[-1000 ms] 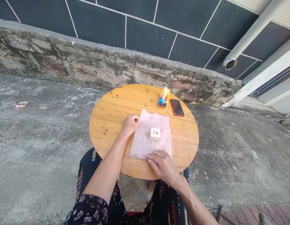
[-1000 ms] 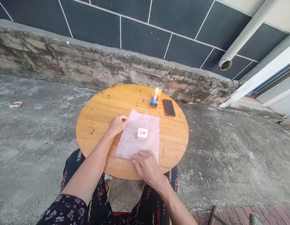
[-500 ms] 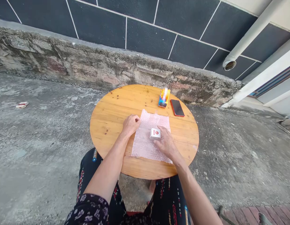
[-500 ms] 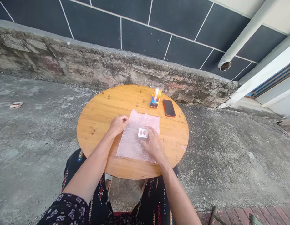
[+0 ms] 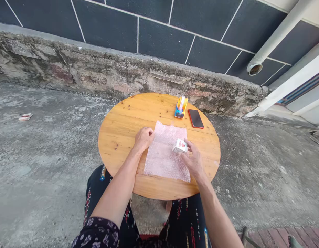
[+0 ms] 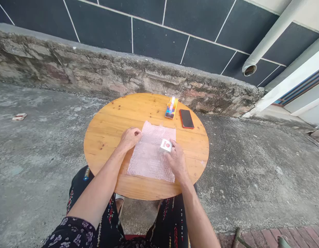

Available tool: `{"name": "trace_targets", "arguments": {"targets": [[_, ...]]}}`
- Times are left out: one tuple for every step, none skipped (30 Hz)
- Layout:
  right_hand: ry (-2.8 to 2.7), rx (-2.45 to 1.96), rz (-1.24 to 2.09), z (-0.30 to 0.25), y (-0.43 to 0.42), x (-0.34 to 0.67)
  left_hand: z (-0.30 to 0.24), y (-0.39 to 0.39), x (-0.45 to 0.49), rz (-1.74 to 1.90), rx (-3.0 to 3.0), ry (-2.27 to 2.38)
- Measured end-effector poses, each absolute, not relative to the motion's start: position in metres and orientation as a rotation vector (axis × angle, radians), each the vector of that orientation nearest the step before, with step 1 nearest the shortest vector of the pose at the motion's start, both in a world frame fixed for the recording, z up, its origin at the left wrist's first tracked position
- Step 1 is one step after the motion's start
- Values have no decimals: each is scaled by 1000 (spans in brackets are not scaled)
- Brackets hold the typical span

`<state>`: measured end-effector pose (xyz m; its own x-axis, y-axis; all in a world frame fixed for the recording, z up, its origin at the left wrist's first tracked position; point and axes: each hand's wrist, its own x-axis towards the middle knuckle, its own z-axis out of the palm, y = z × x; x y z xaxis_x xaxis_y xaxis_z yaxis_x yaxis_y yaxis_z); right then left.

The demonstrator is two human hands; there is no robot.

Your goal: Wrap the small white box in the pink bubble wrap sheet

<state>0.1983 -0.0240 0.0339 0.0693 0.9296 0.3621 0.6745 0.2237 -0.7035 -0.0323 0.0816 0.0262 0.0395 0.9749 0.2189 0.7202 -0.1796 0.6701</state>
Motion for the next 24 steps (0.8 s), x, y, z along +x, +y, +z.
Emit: {"name": "trace_targets", "arguments": {"targets": [[-1645,-1520,407,34,-26,200,26,81,-32,922,1949,1706],[-1626,-1521,430,33,-29,201,27,81,-32,921,1949,1705],[-1613,-1521,451,32,-31,201,27,81,-32,919,1950,1704],[-1607,-1518,469,31,-32,200,28,81,-32,916,1951,1708],[-1610,-1506,485,28,-33,199,28,81,-32,913,1951,1714],[-1620,-1488,498,26,-34,197,29,81,-32,906,1953,1720],[-1635,-1469,507,25,-34,194,30,81,-32,899,1956,1725],[-1654,-1451,512,24,-34,190,31,81,-32,891,1959,1730],[-1674,-1435,514,23,-33,187,31,81,-32,882,1964,1734],[-1695,-1423,516,24,-33,183,31,81,-32,871,1967,1739],[-1715,-1420,514,25,-32,179,31,81,-32,859,1970,1741],[-1735,-1421,510,27,-32,176,31,81,-32,845,1973,1743],[-1755,-1429,505,29,-32,173,30,81,-32,830,1975,1746],[-1776,-1443,500,31,-31,170,29,82,-32,817,1980,1743],[-1796,-1444,487,33,-30,168,28,82,-33,803,1980,1749],[-1805,-1443,468,33,-29,167,27,84,-33,793,1991,1758],[-1829,-1441,462,33,-28,166,25,85,-33,781,2001,1769],[-1839,-1448,446,32,-27,166,24,87,-34,782,2004,1774],[-1843,-1459,433,30,-26,166,23,88,-34,768,2007,1784],[-1847,-1471,423,29,-25,166,22,89,-35,755,2012,1785],[-1848,-1483,413,27,-25,166,22,89,-35,745,2009,1790],[-1850,-1491,408,25,-25,166,22,89,-35,734,2006,1795],[-1853,-1493,404,24,-26,166,22,88,-35,729,2000,1801],[-1858,-1491,401,23,-27,166,23,87,-35,726,1993,1809]]}}
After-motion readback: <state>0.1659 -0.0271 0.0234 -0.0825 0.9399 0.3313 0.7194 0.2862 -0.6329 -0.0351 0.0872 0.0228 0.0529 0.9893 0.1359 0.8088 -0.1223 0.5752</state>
